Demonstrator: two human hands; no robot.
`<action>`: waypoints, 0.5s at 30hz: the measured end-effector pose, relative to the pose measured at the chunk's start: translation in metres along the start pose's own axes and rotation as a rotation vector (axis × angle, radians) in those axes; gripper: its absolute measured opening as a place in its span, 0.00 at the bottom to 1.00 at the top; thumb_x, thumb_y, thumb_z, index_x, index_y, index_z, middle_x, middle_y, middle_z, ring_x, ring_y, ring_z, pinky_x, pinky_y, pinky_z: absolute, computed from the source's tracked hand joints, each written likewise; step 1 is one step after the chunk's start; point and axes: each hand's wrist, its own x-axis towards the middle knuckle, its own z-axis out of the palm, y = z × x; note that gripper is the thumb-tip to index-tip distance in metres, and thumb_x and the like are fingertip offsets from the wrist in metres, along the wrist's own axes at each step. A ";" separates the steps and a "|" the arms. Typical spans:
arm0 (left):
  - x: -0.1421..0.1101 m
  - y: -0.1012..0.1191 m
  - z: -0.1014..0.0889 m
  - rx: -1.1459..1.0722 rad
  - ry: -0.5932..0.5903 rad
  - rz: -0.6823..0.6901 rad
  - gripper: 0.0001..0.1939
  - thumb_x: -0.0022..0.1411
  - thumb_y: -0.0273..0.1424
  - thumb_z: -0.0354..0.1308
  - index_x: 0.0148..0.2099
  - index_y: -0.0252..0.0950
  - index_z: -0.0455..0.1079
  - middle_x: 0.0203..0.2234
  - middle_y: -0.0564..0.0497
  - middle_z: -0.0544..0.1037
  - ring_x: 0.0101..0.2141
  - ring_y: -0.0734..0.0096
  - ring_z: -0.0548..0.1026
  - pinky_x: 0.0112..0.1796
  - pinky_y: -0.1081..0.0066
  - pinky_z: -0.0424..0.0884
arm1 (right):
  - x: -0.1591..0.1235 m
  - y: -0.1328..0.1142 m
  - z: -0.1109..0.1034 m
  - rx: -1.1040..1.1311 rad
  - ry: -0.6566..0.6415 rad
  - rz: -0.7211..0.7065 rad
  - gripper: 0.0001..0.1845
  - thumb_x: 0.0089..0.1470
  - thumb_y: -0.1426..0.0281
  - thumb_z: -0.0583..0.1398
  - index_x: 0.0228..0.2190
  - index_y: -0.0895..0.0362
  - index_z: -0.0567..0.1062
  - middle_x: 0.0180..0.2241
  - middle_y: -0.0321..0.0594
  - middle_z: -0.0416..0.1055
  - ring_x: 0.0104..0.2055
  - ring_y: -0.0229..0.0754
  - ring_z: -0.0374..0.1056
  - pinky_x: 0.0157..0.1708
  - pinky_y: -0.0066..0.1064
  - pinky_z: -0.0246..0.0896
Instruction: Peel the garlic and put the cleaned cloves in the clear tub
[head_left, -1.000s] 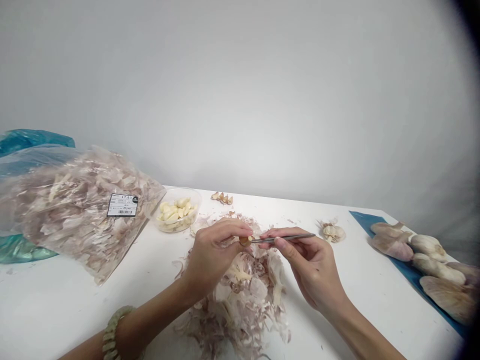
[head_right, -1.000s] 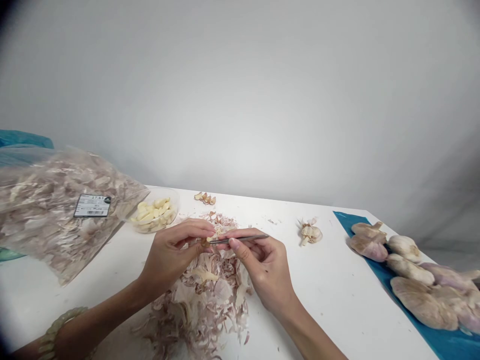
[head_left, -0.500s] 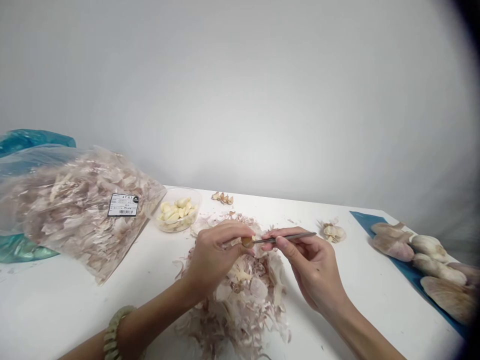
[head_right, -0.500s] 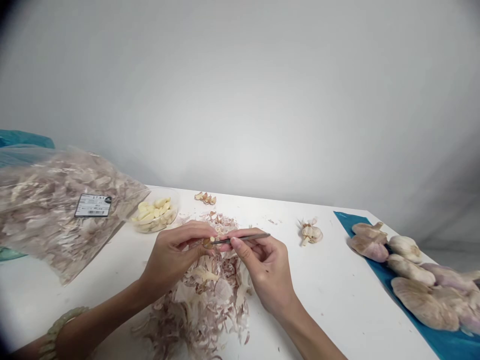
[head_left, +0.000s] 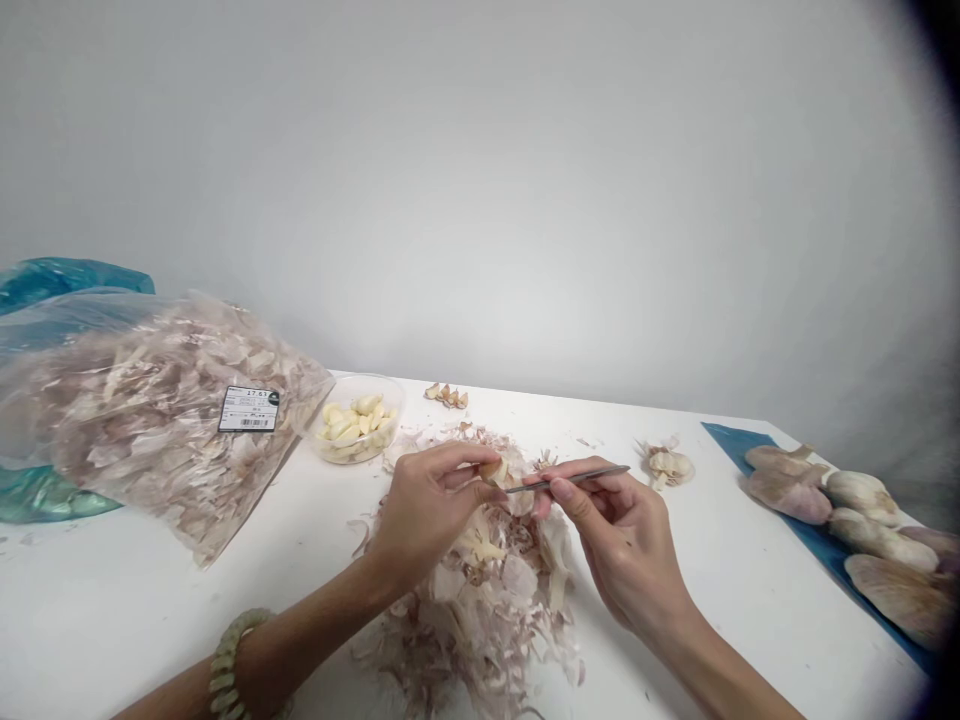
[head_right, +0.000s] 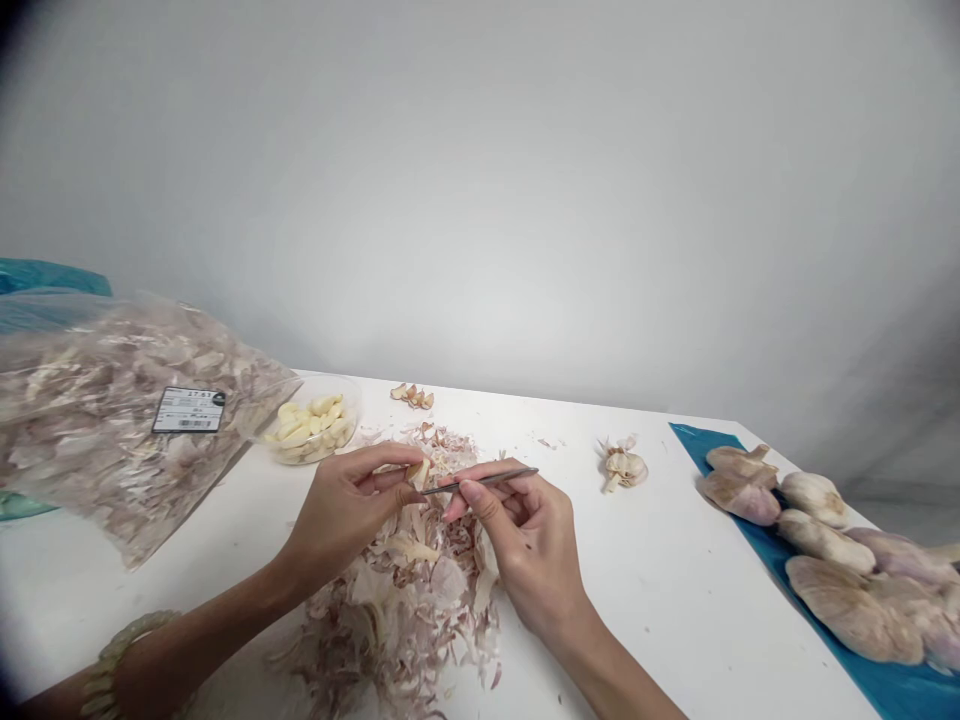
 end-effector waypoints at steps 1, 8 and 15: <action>0.000 -0.001 -0.001 0.008 0.006 -0.007 0.09 0.47 0.25 0.65 0.34 0.37 0.77 0.32 0.51 0.79 0.36 0.68 0.77 0.40 0.69 0.78 | -0.001 -0.002 0.001 0.003 0.003 0.003 0.06 0.51 0.68 0.63 0.31 0.58 0.75 0.26 0.41 0.76 0.28 0.41 0.71 0.30 0.33 0.66; 0.002 -0.001 -0.003 -0.050 -0.053 -0.194 0.16 0.41 0.31 0.70 0.36 0.36 0.76 0.34 0.48 0.79 0.34 0.65 0.78 0.40 0.64 0.76 | 0.001 -0.003 -0.001 0.010 0.047 -0.021 0.05 0.51 0.68 0.62 0.31 0.56 0.75 0.27 0.41 0.76 0.30 0.41 0.71 0.33 0.34 0.67; 0.005 0.001 -0.005 -0.480 -0.325 -0.516 0.14 0.55 0.38 0.62 0.39 0.33 0.72 0.33 0.48 0.76 0.34 0.72 0.76 0.44 0.67 0.72 | 0.005 -0.003 -0.007 -0.034 0.065 -0.035 0.07 0.51 0.66 0.62 0.32 0.57 0.75 0.29 0.42 0.75 0.30 0.40 0.70 0.34 0.34 0.67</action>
